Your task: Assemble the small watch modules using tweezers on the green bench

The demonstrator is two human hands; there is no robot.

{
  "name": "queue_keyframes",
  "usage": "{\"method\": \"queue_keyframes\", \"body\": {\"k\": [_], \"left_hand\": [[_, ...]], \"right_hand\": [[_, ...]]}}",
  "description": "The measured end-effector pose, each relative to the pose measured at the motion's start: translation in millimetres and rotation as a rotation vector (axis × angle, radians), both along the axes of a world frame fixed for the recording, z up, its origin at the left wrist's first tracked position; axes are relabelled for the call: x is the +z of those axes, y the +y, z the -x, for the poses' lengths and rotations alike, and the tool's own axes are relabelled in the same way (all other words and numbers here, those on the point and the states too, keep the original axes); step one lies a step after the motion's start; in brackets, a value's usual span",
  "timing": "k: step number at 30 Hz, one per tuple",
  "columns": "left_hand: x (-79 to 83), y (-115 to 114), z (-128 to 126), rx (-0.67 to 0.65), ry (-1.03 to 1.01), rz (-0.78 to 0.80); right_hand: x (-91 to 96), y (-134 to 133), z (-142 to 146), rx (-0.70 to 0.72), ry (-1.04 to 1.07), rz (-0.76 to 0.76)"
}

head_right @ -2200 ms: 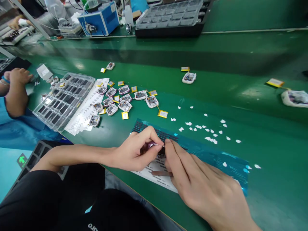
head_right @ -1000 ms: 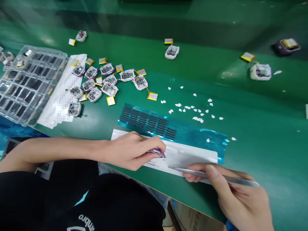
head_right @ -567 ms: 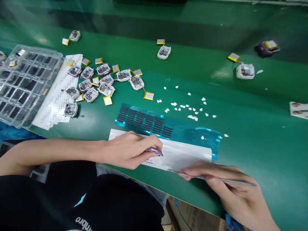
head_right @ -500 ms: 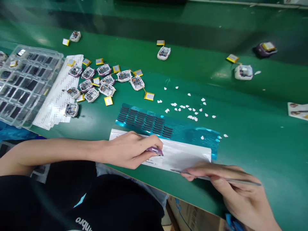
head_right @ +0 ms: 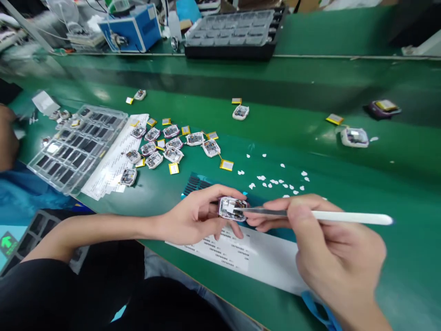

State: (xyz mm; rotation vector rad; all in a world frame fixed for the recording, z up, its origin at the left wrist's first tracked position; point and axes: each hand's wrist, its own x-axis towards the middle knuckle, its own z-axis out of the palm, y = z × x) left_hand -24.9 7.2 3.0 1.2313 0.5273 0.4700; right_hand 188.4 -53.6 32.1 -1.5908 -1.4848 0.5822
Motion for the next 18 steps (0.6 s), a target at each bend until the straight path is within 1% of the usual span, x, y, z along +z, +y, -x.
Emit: {"method": "queue_keyframes", "body": {"k": [2, 3, 6, 8, 10, 15, 18], "left_hand": [[-2.9, -1.4, 0.1, -0.006, -0.012, -0.028], [-3.9, -2.4, 0.3, -0.01, -0.012, -0.038], [-5.0, -5.6, 0.8, -0.031, 0.002, -0.055], [-5.1, -7.1, 0.8, -0.038, 0.011, -0.056], [-5.4, -8.1, 0.8, -0.037, 0.017, -0.057], [-8.3, -10.6, 0.7, -0.027, -0.024, -0.071], [-10.8, -12.3, 0.6, -0.027, -0.036, -0.063]], "right_hand": [[3.3, 3.3, 7.3, -0.004, 0.078, 0.024], [3.0, 3.8, 7.8, -0.004, 0.082, 0.023], [-1.8, 5.8, 2.9, 0.033, -0.005, -0.027], [-5.2, 8.2, -0.7, 0.058, -0.027, -0.064], [-7.4, 10.2, -2.6, 0.069, -0.028, -0.069], [-9.1, 8.9, -2.7, 0.013, -0.064, -0.094], [-9.4, 5.7, -1.8, -0.01, -0.064, -0.082]]}}
